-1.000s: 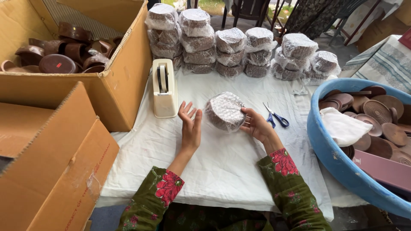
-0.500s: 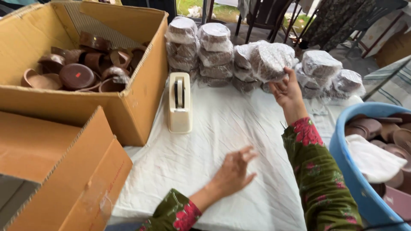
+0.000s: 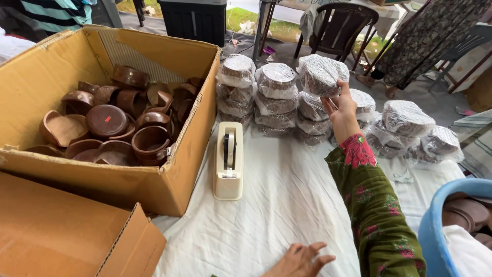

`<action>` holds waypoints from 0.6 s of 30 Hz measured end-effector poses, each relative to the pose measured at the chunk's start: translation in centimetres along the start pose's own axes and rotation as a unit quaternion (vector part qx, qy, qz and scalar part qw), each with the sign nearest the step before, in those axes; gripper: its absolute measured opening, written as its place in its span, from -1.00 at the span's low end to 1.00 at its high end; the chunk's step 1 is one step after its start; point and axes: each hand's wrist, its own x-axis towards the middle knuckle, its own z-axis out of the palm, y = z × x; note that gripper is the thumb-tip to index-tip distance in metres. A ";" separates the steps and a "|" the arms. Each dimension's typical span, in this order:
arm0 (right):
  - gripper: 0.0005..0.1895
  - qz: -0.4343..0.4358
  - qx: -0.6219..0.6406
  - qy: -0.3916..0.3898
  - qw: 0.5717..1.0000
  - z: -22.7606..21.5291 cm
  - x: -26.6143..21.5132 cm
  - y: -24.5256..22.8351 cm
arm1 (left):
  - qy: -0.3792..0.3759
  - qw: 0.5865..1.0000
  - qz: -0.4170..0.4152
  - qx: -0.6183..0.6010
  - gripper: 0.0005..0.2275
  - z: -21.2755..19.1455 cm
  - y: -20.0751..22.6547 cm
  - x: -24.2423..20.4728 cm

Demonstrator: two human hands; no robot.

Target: The person wraps a stack of brown circular items in plastic wrap and secures it with tape, then places it with other wrapped stacks. They then pick up a brown pot, wipe it with a white cloth, and place it on the table. Finally, they pick up a brown lid, wipe it with the cloth, and place it on the table.

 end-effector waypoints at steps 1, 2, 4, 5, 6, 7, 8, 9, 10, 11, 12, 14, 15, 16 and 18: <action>-0.44 0.001 -0.002 0.001 1.000 0.1 0.4 0.4 | 0.000 1.000 -0.001 -0.001 -0.58 0.8 0.0 0.1; -0.46 -0.005 -0.013 0.007 1.000 0.3 0.8 0.6 | 0.003 1.000 0.014 0.008 -0.53 1.4 -0.2 0.4; -0.48 -0.012 -0.026 0.014 1.000 0.5 1.1 0.9 | 0.007 0.999 0.030 0.016 -0.49 4.8 -1.1 0.3; -0.49 -0.027 -0.033 0.024 0.999 0.4 1.1 1.0 | 0.044 0.997 0.031 0.050 -0.55 7.4 -1.9 0.0; -0.51 -0.041 -0.042 0.034 0.998 0.3 1.0 1.2 | 0.080 0.993 0.031 0.084 -0.60 10.1 -2.6 -0.4; -0.51 -0.041 -0.043 0.035 0.998 0.1 1.2 1.0 | 0.081 0.993 0.030 0.083 -0.60 10.8 -2.8 -0.4; -0.52 -0.047 -0.043 0.037 0.997 -0.3 1.3 1.1 | 0.103 0.988 0.032 0.114 -0.61 11.4 -2.9 -0.6; -0.52 -0.052 -0.043 0.040 0.997 -0.6 1.3 1.2 | 0.125 0.981 0.033 0.145 -0.61 12.1 -3.1 -0.8; -0.52 -0.052 -0.043 0.042 0.997 -0.8 0.9 1.1 | 0.124 0.981 0.033 0.143 -0.61 11.6 -2.6 -0.7; -0.52 -0.062 -0.051 0.037 0.996 -1.0 0.5 1.0 | 0.127 0.985 0.024 0.111 -0.65 11.2 -2.2 -0.7; -0.52 -0.072 -0.058 0.030 0.995 -1.0 0.2 0.8 | 0.131 0.988 0.015 0.080 -0.69 10.7 -1.9 -0.4; -0.51 -0.095 -0.080 0.026 0.992 -1.0 0.0 0.8 | 0.118 0.991 -0.009 0.058 -0.72 13.7 -2.6 -1.2; -0.51 -0.117 -0.102 0.022 0.988 -1.0 -0.1 1.0 | 0.104 0.993 -0.034 0.037 -0.74 15.1 -3.0 -1.8; -0.51 -0.116 -0.101 0.022 0.988 -1.2 -0.2 0.9 | 0.104 0.993 -0.034 0.037 -0.74 15.8 -3.4 -1.9; -0.48 -0.112 -0.151 -0.002 0.982 -1.6 -0.3 0.6 | 0.134 0.986 -0.017 0.094 -0.79 17.3 -4.1 -1.9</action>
